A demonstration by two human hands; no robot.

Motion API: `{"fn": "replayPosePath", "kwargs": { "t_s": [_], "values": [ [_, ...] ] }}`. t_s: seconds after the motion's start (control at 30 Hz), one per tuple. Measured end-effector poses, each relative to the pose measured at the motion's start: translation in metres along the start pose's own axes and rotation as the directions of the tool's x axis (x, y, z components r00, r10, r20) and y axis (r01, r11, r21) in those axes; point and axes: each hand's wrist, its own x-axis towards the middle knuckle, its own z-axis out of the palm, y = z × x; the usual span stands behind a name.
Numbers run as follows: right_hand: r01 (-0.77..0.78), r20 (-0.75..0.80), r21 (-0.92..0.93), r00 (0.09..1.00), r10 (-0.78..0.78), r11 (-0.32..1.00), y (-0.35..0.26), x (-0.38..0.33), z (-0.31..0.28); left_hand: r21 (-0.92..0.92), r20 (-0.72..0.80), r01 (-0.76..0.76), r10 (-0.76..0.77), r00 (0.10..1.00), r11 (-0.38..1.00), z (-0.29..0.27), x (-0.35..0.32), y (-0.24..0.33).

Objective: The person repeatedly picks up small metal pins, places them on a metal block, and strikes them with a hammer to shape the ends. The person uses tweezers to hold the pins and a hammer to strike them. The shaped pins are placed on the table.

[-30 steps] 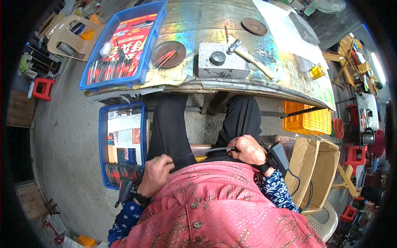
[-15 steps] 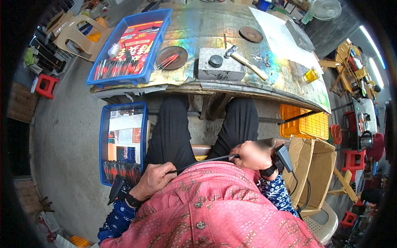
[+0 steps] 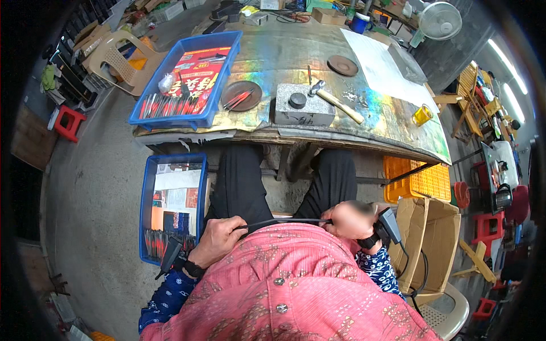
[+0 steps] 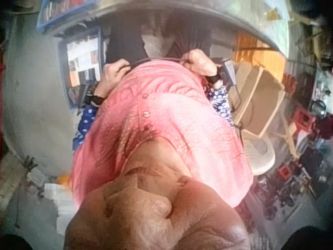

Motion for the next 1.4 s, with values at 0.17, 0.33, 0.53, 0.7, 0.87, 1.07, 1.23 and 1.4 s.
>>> {"fn": "replayPosePath", "kwargs": {
  "t_s": [0.17,0.33,0.53,0.7,0.87,1.07,1.23,1.4],
  "values": [
    [-0.071,-0.022,-0.022,0.997,0.071,0.997,0.023,0.005,0.005,0.142,-0.001,-0.102,0.104,0.995,0.985,0.004,0.017,-0.008],
    [-0.090,-0.054,-0.139,0.995,0.084,0.986,0.037,-0.003,-0.001,0.236,-0.009,-0.260,0.270,0.963,0.936,0.012,0.053,-0.001],
    [-0.102,-0.208,0.207,0.967,0.146,0.973,0.032,-0.009,-0.009,0.295,0.116,-0.358,0.338,0.934,0.886,0.017,0.084,0.012],
    [-0.171,-0.127,-0.106,0.979,0.157,0.980,0.027,-0.002,-0.012,0.350,0.088,-0.364,0.357,0.930,0.863,-0.002,0.096,0.014],
    [-0.263,-0.105,-0.188,0.963,0.247,0.946,0.027,0.012,-0.013,0.390,-0.116,-0.214,0.278,0.953,0.896,-0.046,0.107,0.009],
    [-0.192,0.012,-0.191,0.980,0.198,0.962,0.031,0.040,-0.009,0.495,-0.313,-0.035,0.216,0.925,0.868,-0.097,0.118,-0.011],
    [-0.165,0.038,-0.122,0.984,0.171,0.979,0.034,0.060,-0.007,0.548,-0.495,0.125,0.200,0.846,0.827,-0.146,0.136,-0.043],
    [-0.159,0.038,-0.093,0.986,0.163,0.983,0.030,0.082,-0.013,0.492,-0.614,0.305,0.077,0.786,0.816,-0.190,0.159,-0.082]
  ]
}}
